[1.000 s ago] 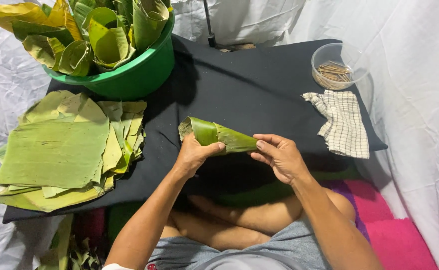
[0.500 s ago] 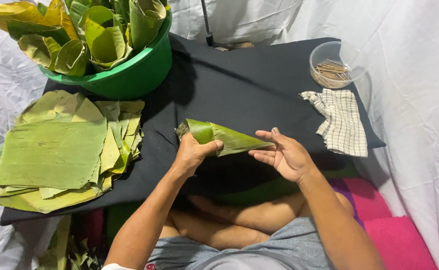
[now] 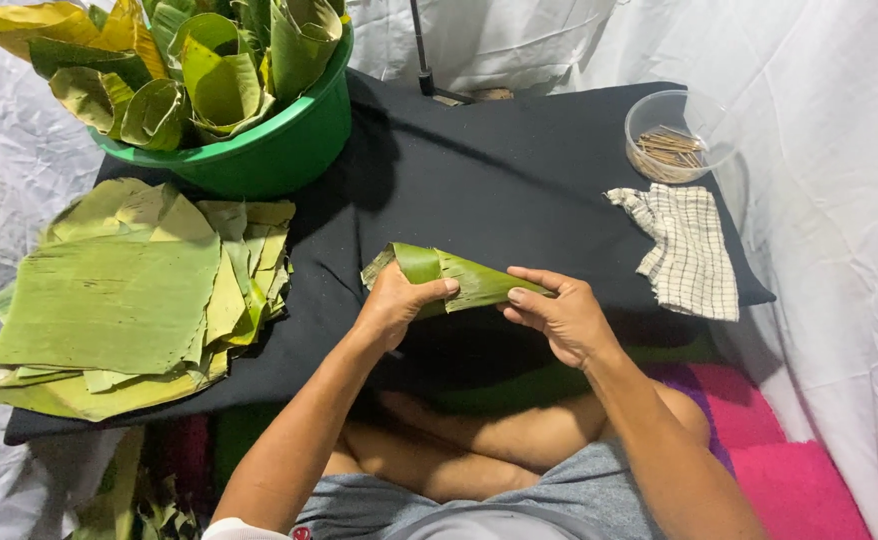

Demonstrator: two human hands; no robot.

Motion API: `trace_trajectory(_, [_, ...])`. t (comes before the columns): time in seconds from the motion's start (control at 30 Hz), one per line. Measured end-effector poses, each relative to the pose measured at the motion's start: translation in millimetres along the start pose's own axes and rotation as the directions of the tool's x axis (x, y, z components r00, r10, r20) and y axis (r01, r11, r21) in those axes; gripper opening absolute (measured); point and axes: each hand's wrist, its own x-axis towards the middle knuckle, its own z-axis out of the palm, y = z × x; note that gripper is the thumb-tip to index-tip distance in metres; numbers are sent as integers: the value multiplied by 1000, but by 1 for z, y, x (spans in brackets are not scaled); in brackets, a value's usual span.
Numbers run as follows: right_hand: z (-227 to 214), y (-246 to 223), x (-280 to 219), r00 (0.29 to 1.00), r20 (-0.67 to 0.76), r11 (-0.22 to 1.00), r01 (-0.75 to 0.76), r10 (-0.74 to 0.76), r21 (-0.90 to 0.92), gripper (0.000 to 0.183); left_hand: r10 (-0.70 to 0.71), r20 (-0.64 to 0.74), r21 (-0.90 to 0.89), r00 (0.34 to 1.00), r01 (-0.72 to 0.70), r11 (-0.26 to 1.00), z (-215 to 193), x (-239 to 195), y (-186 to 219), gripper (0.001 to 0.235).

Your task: Cleaning banana leaves with a cloth and folding them into cone shapes, then placing them in a bucket.

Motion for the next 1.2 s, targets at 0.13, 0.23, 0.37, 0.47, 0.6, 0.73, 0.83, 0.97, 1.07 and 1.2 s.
trace_trajectory(0.13, [-1, -3, -1, 999, -26, 1000, -18, 18, 7, 45, -41, 30, 42, 999, 40, 998, 6, -9, 17, 50])
trace_trajectory(0.23, [-1, -3, -2, 999, -22, 999, -33, 33, 16, 46, -13, 50, 115, 999, 7, 993, 7, -10, 17, 50])
trace_trajectory(0.37, [-8, 8, 5, 999, -27, 997, -44, 45, 60, 48, 47, 18, 212, 999, -50, 976, 9, -10, 17, 48])
trace_trajectory(0.47, [-16, 4, 7, 998, -41, 996, -46, 49, 79, 49, 39, 8, 240, 999, -40, 970, 20, -8, 20, 50])
trace_trajectory(0.6, [-32, -19, 10, 999, -42, 999, -12, 11, -36, 50, -5, -32, 200, 999, 12, 980, 33, 7, 13, 53])
trace_trajectory(0.73, [-71, -52, 20, 991, -101, 977, 66, -88, -201, 46, -22, -1, 145, 1000, 22, 989, 56, 29, 9, 52])
trace_trajectory(0.83, [-115, -73, 45, 948, -205, 933, 173, -246, -317, 32, -34, 6, 103, 999, 33, 994, 73, 44, 4, 51])
trace_trajectory(0.97, [-164, -121, 82, 795, -253, 584, 151, -551, -798, 17, -36, 5, 97, 999, 36, 995, 104, 50, 9, 43])
trace_trajectory(1.07, [-194, -144, 131, 692, -129, 303, 134, -710, -944, 15, -52, 5, 125, 999, 51, 991, 116, 57, 10, 41])
trace_trajectory(1.2, [-211, -156, 195, 672, 141, -58, 145, -727, -988, 21, -61, -5, 157, 998, 61, 986, 122, 68, 9, 38])
